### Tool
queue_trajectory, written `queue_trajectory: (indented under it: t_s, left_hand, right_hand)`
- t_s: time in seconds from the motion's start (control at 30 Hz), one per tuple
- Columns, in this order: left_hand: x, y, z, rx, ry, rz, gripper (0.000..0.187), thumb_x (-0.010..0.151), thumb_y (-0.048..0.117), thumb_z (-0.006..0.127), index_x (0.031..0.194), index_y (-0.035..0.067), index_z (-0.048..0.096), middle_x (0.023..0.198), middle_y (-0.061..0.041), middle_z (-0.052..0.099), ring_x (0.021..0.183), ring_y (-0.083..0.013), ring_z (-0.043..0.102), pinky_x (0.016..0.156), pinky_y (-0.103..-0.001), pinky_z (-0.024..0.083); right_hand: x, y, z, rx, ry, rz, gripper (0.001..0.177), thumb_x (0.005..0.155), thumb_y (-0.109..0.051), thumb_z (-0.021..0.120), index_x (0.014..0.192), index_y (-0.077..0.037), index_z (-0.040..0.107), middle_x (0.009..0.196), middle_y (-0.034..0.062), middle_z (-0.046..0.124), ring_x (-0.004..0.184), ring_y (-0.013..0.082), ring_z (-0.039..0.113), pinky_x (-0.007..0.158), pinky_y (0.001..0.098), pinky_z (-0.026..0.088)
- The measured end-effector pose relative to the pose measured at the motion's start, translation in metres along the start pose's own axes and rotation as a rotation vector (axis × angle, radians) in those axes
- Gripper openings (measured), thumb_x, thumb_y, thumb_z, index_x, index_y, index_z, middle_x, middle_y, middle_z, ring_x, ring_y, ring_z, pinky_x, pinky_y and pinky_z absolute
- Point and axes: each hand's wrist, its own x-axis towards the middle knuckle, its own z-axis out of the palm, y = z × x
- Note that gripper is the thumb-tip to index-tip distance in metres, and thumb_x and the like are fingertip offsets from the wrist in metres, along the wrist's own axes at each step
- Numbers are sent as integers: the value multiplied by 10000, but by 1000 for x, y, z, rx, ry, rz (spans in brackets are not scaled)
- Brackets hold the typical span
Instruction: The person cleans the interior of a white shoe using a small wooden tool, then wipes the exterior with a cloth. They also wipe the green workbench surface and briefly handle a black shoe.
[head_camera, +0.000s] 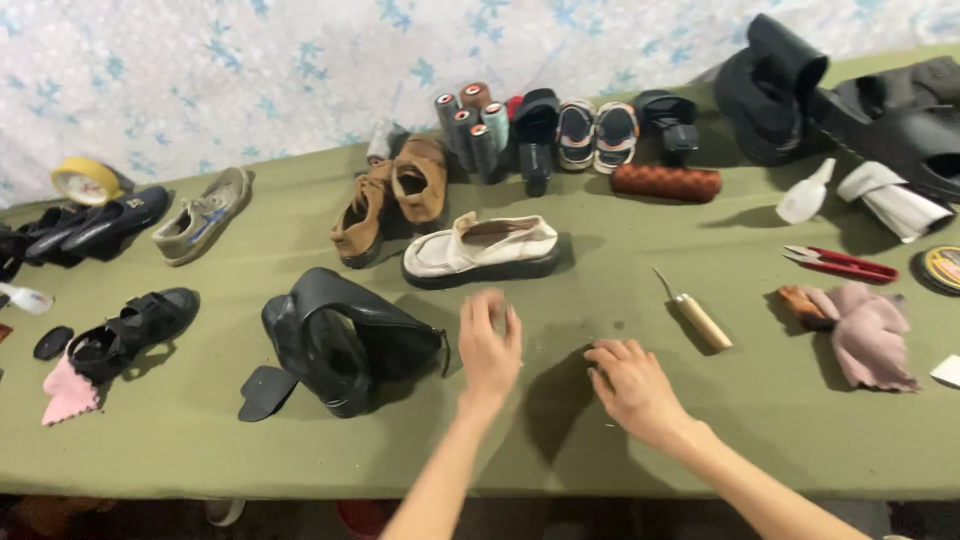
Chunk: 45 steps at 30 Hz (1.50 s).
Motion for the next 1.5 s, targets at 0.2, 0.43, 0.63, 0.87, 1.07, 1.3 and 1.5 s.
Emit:
queue_trajectory:
  t_s: [0.2,0.43,0.63,0.87,1.07,1.3,1.5]
  left_hand:
    - [120,-88,71,656,-470,294,731,779,401,828,1351,37,555,1341,-142,590,1348,-342,465,1239,-539,203]
    - [153,-145,59,870,-561,482,339,671,329,934,774,54,764,764,-169,721,1052,-394,637,932,-385,522]
    - [191,-61,-6,561,-806,-25,490,897,439,756,646,134,465,623,-58,507,591,-270,471,558,-415,328]
    - [164,27,-23,-105,-826,-678,215,909,239,775,930,89,621,786,-16,559,595,-114,407,553,-266,293]
    - [129,57,10,-402,-682,-772,217,960,212,742,804,101,642,631,15,502,520,-102,356,510,-265,275]
    - [71,28,39,-113,-559,-438,455,967,425,686,723,138,431,661,16,399,631,-143,359,633,-304,309]
    - [25,-25,36,-236,-409,-720,626,941,447,756,1309,-38,610,1294,-313,643,1258,-450,606,1028,-557,512]
  right_hand:
    - [-24,-17,7,-69,363,-194,384,961,-296,632,1257,-52,642,1365,131,642,1208,329,576,1030,468,442]
    - [-22,-22,10,-79,356,-176,337,1007,-300,584,1247,-72,649,1359,107,640,1269,301,558,1067,479,420]
    - [-23,-23,7,-137,336,-188,324,1004,-301,575,1248,-96,633,1377,125,601,1292,314,527,1087,488,411]
    - [-21,-22,4,-73,351,-199,307,984,-262,585,1241,-100,633,1387,126,588,1271,329,526,1070,489,404]
    - [-23,-24,-3,0,346,-215,267,1021,-217,544,1239,-79,613,1348,158,592,1246,371,529,1034,519,407]
    - [-32,-27,-18,67,625,-166,86,975,-113,486,948,-95,566,922,81,535,803,298,467,724,411,371]
    - [-30,-15,-5,24,517,-205,125,1007,-210,436,931,-166,525,851,-45,363,777,168,412,738,334,369]
